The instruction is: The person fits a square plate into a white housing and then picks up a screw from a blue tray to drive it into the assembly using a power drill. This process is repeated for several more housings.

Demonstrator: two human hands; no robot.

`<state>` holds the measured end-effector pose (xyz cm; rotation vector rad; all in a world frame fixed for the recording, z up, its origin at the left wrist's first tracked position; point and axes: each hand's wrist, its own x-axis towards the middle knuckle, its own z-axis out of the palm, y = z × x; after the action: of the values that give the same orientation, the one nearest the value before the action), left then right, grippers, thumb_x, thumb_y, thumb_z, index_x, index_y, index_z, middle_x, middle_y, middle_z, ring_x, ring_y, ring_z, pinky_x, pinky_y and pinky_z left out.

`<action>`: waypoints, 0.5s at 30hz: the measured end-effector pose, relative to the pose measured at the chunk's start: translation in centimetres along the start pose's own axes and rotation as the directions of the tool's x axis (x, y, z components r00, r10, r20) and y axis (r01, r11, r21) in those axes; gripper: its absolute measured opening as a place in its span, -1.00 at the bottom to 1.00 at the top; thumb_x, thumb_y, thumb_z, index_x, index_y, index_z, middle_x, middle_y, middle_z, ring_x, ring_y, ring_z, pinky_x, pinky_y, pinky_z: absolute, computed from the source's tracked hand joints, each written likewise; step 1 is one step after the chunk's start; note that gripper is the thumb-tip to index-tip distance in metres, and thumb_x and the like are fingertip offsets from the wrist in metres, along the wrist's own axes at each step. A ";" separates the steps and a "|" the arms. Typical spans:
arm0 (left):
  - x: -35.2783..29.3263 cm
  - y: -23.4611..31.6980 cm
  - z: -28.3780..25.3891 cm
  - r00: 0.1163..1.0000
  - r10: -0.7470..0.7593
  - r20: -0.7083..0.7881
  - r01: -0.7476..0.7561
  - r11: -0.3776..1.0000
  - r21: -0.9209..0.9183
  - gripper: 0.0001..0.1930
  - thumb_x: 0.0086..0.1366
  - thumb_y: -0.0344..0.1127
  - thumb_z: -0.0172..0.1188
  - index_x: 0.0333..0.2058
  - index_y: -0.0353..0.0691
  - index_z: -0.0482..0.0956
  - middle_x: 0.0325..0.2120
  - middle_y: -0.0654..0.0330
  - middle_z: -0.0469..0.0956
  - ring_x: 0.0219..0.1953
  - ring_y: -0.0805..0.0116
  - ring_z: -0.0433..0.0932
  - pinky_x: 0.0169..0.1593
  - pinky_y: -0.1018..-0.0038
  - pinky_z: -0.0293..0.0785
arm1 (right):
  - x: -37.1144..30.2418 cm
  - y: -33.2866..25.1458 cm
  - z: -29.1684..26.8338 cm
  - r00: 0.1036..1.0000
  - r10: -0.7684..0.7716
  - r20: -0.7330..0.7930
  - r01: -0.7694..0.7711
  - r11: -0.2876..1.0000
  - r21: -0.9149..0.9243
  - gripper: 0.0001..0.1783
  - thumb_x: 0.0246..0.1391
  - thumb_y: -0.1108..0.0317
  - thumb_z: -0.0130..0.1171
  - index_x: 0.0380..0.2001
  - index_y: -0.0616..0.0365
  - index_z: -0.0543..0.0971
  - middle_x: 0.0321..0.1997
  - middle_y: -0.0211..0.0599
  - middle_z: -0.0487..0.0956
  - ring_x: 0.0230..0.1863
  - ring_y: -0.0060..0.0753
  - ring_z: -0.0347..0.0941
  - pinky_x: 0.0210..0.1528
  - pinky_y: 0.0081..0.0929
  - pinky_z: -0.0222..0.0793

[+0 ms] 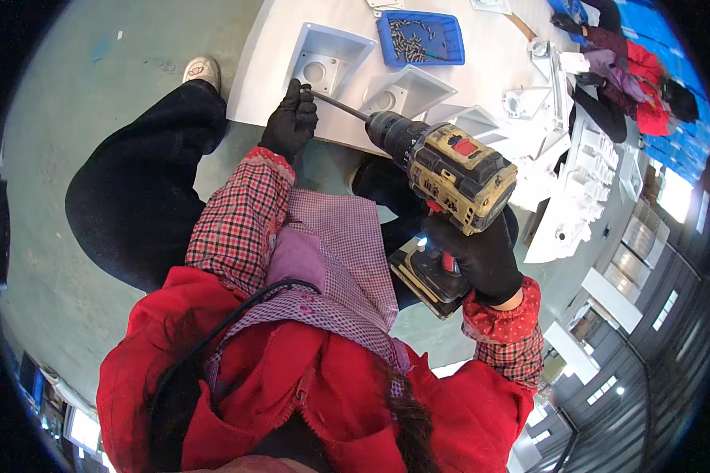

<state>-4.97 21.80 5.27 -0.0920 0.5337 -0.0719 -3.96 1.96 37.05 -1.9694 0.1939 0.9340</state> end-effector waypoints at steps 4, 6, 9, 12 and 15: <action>0.1 0.1 -0.6 0.999 -0.030 0.042 0.031 0.999 -0.020 -0.74 0.23 -0.04 0.05 -0.42 -0.10 0.36 -0.63 0.42 0.32 -0.67 0.63 0.21 -0.67 0.71 0.11 | 0.0 0.0 0.1 1.000 -0.002 0.010 0.002 0.998 -0.063 -0.52 -0.16 0.49 0.17 -0.08 0.27 0.38 -0.27 -0.32 0.48 -0.41 -0.58 0.41 -0.40 -0.59 0.38; -0.3 0.0 0.2 1.000 -0.030 0.000 0.030 0.999 0.026 -0.74 0.23 -0.03 0.05 -0.44 -0.09 0.36 -0.64 0.43 0.31 -0.68 0.63 0.20 -0.67 0.72 0.09 | 0.0 0.1 -0.2 1.000 0.013 0.016 -0.011 0.996 -0.086 -0.52 -0.16 0.49 0.18 -0.08 0.27 0.38 -0.27 -0.31 0.49 -0.39 -0.56 0.42 -0.37 -0.58 0.39; -0.7 -0.1 0.5 0.998 -0.028 -0.052 0.028 1.000 -0.005 -0.73 0.23 -0.08 0.05 -0.36 -0.17 0.38 -0.68 0.41 0.29 -0.73 0.65 0.14 -0.70 0.73 0.05 | 0.2 0.4 -0.2 0.999 0.010 0.031 -0.006 0.992 -0.125 -0.51 -0.16 0.49 0.19 -0.07 0.26 0.37 -0.24 -0.30 0.49 -0.33 -0.52 0.43 -0.31 -0.56 0.40; -0.4 -0.2 -1.1 1.000 -0.004 -0.009 0.005 0.996 0.094 -0.73 0.23 -0.07 0.05 -0.36 -0.18 0.38 -0.70 0.41 0.27 -0.73 0.66 0.13 -0.70 0.73 0.05 | 0.4 0.5 -0.1 0.999 0.009 0.049 -0.004 0.994 -0.110 -0.47 -0.17 0.51 0.18 -0.04 0.26 0.34 -0.18 -0.28 0.47 -0.22 -0.48 0.42 -0.23 -0.55 0.40; 0.2 -0.8 -2.7 0.991 -0.117 0.060 0.125 0.981 -0.150 -0.73 0.24 -0.09 0.04 -0.36 -0.19 0.37 -0.71 0.41 0.27 -0.73 0.66 0.13 -0.70 0.73 0.05 | 0.7 0.7 0.0 0.997 0.020 0.071 -0.011 0.993 -0.117 -0.44 -0.18 0.54 0.17 -0.01 0.27 0.30 -0.13 -0.27 0.45 -0.16 -0.47 0.40 -0.17 -0.55 0.38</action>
<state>-6.16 20.84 2.96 -0.2761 0.4824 -0.1468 -3.79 1.71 36.10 -2.0397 0.1156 1.0456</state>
